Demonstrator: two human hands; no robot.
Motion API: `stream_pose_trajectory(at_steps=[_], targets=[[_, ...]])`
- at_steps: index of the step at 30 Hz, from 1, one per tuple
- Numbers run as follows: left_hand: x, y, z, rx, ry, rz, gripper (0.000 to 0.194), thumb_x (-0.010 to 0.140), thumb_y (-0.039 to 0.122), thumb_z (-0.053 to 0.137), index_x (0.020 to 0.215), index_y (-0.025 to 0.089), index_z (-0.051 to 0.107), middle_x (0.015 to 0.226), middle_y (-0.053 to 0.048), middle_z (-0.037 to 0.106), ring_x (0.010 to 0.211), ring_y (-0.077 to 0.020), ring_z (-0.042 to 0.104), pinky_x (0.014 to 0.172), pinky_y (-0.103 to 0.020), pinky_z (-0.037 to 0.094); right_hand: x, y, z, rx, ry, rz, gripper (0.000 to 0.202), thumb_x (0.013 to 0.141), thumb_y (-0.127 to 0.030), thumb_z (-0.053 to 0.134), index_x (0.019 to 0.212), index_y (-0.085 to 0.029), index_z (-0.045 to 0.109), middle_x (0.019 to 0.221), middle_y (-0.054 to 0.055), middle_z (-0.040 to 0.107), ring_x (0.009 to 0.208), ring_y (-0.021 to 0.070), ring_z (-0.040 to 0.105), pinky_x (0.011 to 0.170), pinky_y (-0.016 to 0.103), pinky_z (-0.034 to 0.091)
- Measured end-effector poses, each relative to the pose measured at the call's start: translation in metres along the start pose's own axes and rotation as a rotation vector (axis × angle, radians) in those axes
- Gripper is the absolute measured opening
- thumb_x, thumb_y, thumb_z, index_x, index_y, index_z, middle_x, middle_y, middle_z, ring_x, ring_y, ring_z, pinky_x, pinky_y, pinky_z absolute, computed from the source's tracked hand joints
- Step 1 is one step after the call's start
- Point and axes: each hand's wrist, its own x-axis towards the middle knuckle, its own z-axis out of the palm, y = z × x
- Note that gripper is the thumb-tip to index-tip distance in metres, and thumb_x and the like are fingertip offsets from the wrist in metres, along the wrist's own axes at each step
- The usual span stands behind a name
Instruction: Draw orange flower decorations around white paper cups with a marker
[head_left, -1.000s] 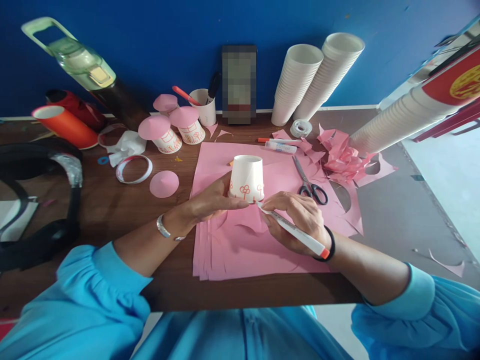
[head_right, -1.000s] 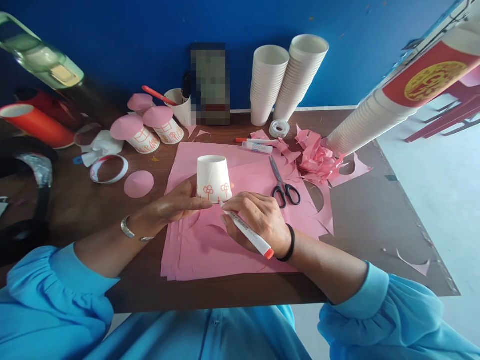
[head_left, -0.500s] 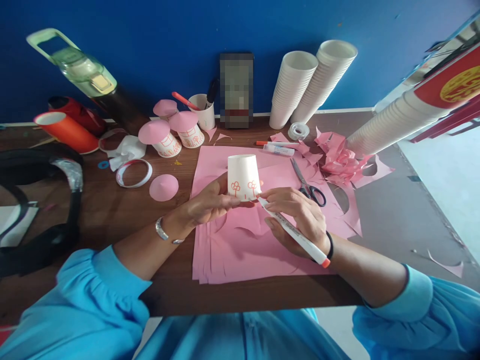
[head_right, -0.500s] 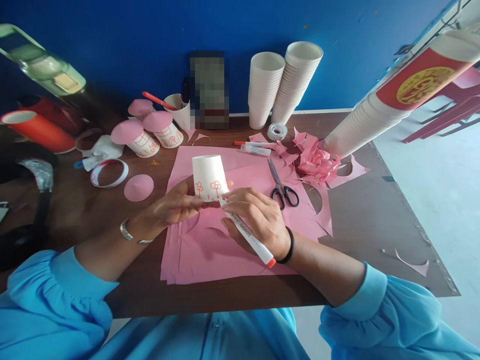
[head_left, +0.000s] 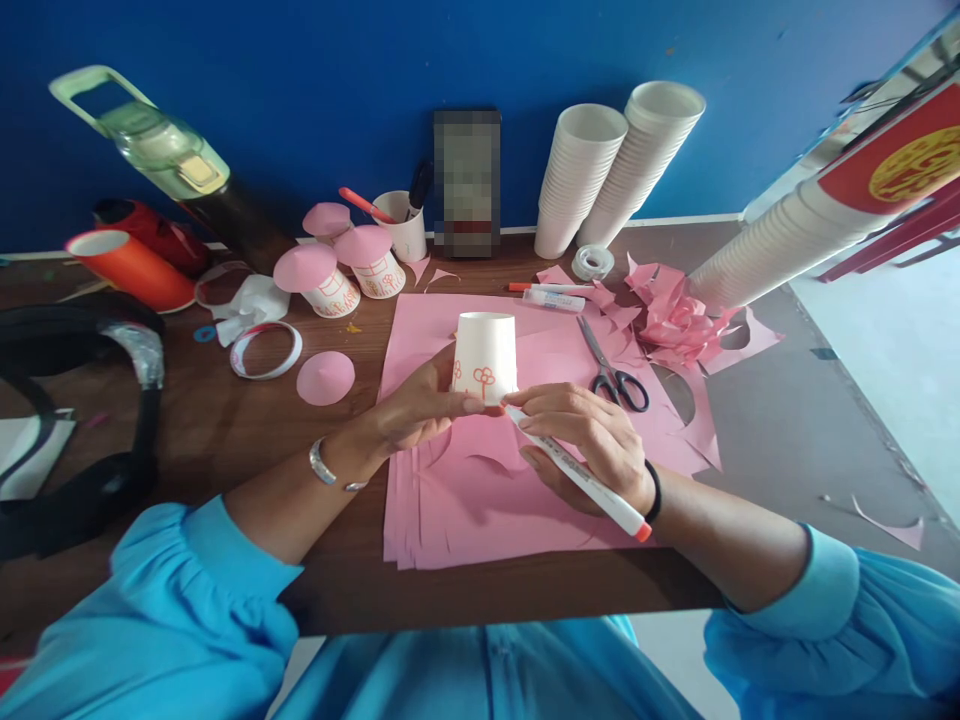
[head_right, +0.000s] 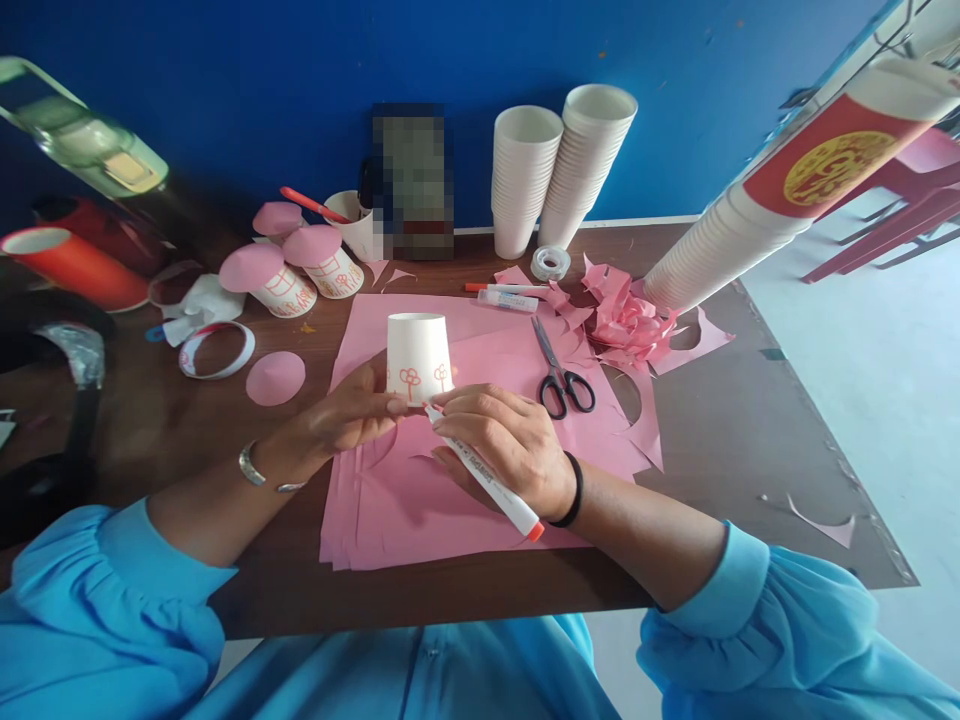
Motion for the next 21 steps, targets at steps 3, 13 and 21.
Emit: stream_pose_trajectory(at_steps=[3, 13, 21], targets=[[-0.001, -0.0004, -0.0012, 0.004, -0.008, 0.008, 0.044, 0.084, 0.034, 0.09, 0.124, 0.024, 0.075, 0.12, -0.01, 0.081, 0.111, -0.0274, 0.077, 0.092, -0.039, 0.065, 0.0, 0.0009, -0.0007, -0.05, 0.02, 0.014, 0.025, 0.097, -0.013, 0.069, 0.12, -0.018, 0.062, 0.092, 0.01, 0.077, 0.091, 0.0254, 0.081, 0.077, 0.039, 0.07], [-0.0015, 0.002, 0.0007, 0.053, -0.002, -0.044, 0.045, 0.084, 0.031, 0.089, 0.127, 0.021, 0.078, 0.13, -0.012, 0.079, 0.119, -0.0294, 0.076, 0.1, -0.039, 0.062, 0.0017, -0.0014, -0.001, -0.091, 0.002, 0.043, 0.013, 0.1, -0.015, 0.065, 0.112, -0.018, 0.06, 0.086, 0.009, 0.077, 0.075, 0.0199, 0.078, 0.065, 0.03, 0.065], [-0.0011, 0.0026, 0.0025, 0.058, -0.023, -0.038, 0.045, 0.084, 0.028, 0.09, 0.127, 0.02, 0.078, 0.125, -0.011, 0.08, 0.114, -0.0263, 0.077, 0.097, -0.036, 0.062, 0.0037, -0.003, -0.002, -0.095, -0.018, 0.057, 0.018, 0.099, -0.014, 0.065, 0.115, -0.021, 0.06, 0.086, 0.008, 0.077, 0.074, 0.0212, 0.079, 0.064, 0.031, 0.065]])
